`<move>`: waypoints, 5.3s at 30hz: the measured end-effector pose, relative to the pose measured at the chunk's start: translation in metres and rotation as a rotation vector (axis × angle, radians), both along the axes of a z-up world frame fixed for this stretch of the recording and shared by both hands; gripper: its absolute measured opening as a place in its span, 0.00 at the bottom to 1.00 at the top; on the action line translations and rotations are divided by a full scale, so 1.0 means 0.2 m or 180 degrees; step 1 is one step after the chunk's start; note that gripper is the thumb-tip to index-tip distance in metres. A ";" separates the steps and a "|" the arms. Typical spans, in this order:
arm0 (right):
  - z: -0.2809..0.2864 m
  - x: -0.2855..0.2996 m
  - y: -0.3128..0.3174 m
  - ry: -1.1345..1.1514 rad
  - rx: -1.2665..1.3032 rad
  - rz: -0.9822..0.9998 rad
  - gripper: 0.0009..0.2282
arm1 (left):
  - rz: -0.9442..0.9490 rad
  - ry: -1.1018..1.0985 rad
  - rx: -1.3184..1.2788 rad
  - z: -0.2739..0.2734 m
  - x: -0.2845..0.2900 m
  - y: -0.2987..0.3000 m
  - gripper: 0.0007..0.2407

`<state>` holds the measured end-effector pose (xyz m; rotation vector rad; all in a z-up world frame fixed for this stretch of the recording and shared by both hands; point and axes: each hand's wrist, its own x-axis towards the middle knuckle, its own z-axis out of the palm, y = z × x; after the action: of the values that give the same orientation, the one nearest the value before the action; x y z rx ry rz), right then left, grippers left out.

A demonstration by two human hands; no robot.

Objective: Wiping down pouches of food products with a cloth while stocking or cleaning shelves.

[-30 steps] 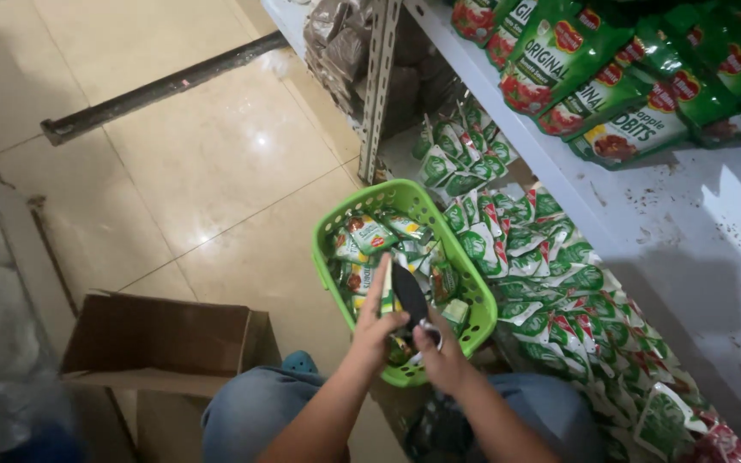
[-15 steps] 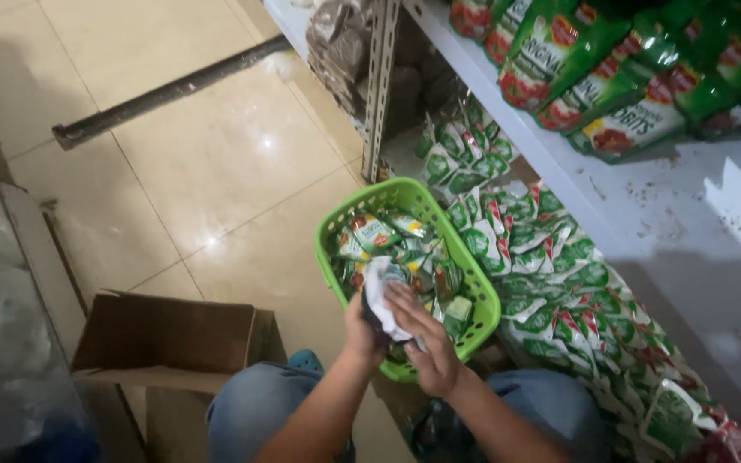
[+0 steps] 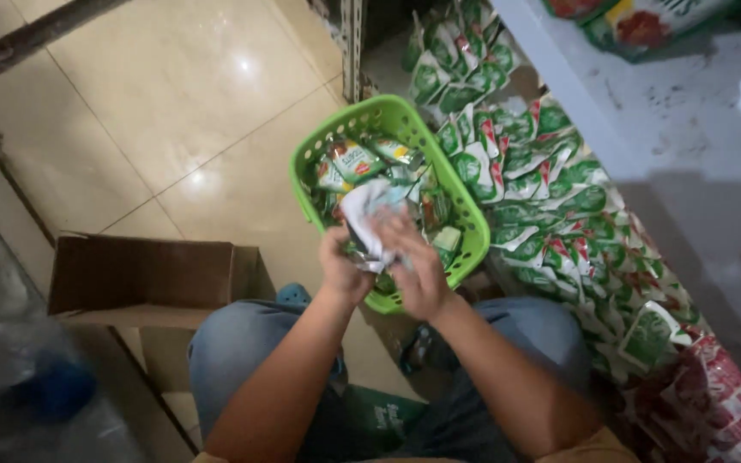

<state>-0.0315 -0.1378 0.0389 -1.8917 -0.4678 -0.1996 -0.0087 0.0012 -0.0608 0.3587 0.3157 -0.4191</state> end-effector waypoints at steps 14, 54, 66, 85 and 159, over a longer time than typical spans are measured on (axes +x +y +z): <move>0.04 0.05 0.01 -0.0177 -0.0414 0.0197 0.25 | 0.0517 -0.0033 0.0125 0.05 0.02 -0.01 0.21; -0.80 0.05 -0.49 -0.0558 -0.0778 -0.1728 0.11 | 0.0359 -0.0069 0.0264 0.19 0.02 -0.10 0.24; -0.16 0.00 -0.08 -0.0411 -0.0690 -0.0857 0.09 | 0.0086 -0.0720 0.0445 0.07 -0.03 -0.21 0.21; -0.44 0.21 -0.30 0.2492 0.2611 -0.1197 0.17 | 0.0096 -0.0832 0.0117 -0.14 0.10 -0.20 0.23; -1.03 0.23 -0.64 -0.0757 -0.1726 0.0196 0.15 | 0.0507 -0.0918 0.1774 -0.05 0.12 -0.27 0.13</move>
<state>0.0152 -0.2653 -0.1662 -2.3897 -0.8018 -0.2786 0.0152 -0.0525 -0.0710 0.9227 0.1717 -0.1110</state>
